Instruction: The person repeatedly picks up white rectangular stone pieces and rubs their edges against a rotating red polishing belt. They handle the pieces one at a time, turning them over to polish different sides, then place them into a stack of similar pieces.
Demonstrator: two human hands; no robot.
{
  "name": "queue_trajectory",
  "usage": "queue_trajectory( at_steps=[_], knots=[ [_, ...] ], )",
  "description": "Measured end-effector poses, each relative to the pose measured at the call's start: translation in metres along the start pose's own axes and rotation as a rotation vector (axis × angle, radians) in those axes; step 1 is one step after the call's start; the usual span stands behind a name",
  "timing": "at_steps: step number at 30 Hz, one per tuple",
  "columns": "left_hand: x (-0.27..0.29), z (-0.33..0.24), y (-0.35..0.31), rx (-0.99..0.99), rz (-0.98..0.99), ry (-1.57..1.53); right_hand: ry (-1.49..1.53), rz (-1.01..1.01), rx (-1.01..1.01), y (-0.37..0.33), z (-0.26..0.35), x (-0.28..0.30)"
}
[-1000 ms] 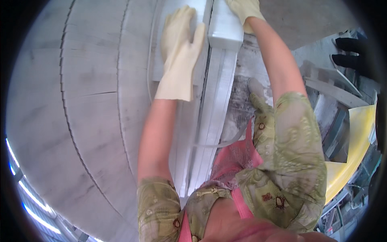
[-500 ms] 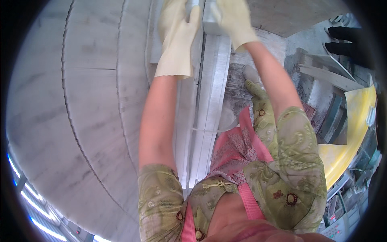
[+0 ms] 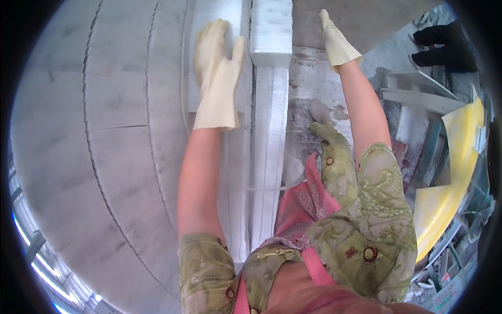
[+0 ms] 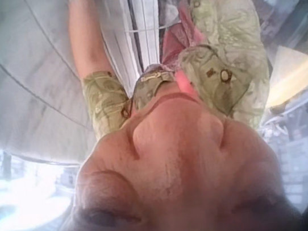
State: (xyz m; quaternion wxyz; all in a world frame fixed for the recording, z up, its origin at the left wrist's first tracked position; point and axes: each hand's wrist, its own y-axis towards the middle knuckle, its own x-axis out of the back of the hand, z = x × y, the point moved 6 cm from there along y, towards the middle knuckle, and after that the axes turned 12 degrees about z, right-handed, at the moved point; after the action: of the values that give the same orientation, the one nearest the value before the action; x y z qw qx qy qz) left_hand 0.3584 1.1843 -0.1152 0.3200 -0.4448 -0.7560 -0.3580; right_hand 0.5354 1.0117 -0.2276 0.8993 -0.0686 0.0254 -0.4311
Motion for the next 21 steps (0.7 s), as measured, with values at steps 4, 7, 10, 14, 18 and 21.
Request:
queue_trajectory(
  at_steps=[4, 7, 10, 14, 18, 21],
  knots=[
    [0.002, -0.004, -0.001, -0.058, -0.057, 0.067, -0.615, -0.15, 0.098, 0.078, -0.05, -0.024],
    [0.001, -0.003, 0.0, -0.037, -0.023, 0.083, -1.155, -0.034, 0.519, 0.083, -0.058, -0.034],
    [0.0, -0.003, 0.001, -0.045, -0.023, 0.092, -0.576, 0.06, 0.166, 0.083, -0.062, -0.005],
    [-0.001, -0.004, 0.002, -0.086, -0.048, 0.136, -0.518, 0.051, 0.259, 0.064, -0.023, -0.009],
    [-0.004, 0.0, 0.001, 0.005, 0.028, 0.087, -0.425, 0.093, 0.222, 0.056, -0.023, -0.013],
    [0.001, -0.006, 0.003, -0.048, -0.002, 0.095, -0.874, 0.051, -0.019, 0.07, -0.023, -0.007]
  ],
)
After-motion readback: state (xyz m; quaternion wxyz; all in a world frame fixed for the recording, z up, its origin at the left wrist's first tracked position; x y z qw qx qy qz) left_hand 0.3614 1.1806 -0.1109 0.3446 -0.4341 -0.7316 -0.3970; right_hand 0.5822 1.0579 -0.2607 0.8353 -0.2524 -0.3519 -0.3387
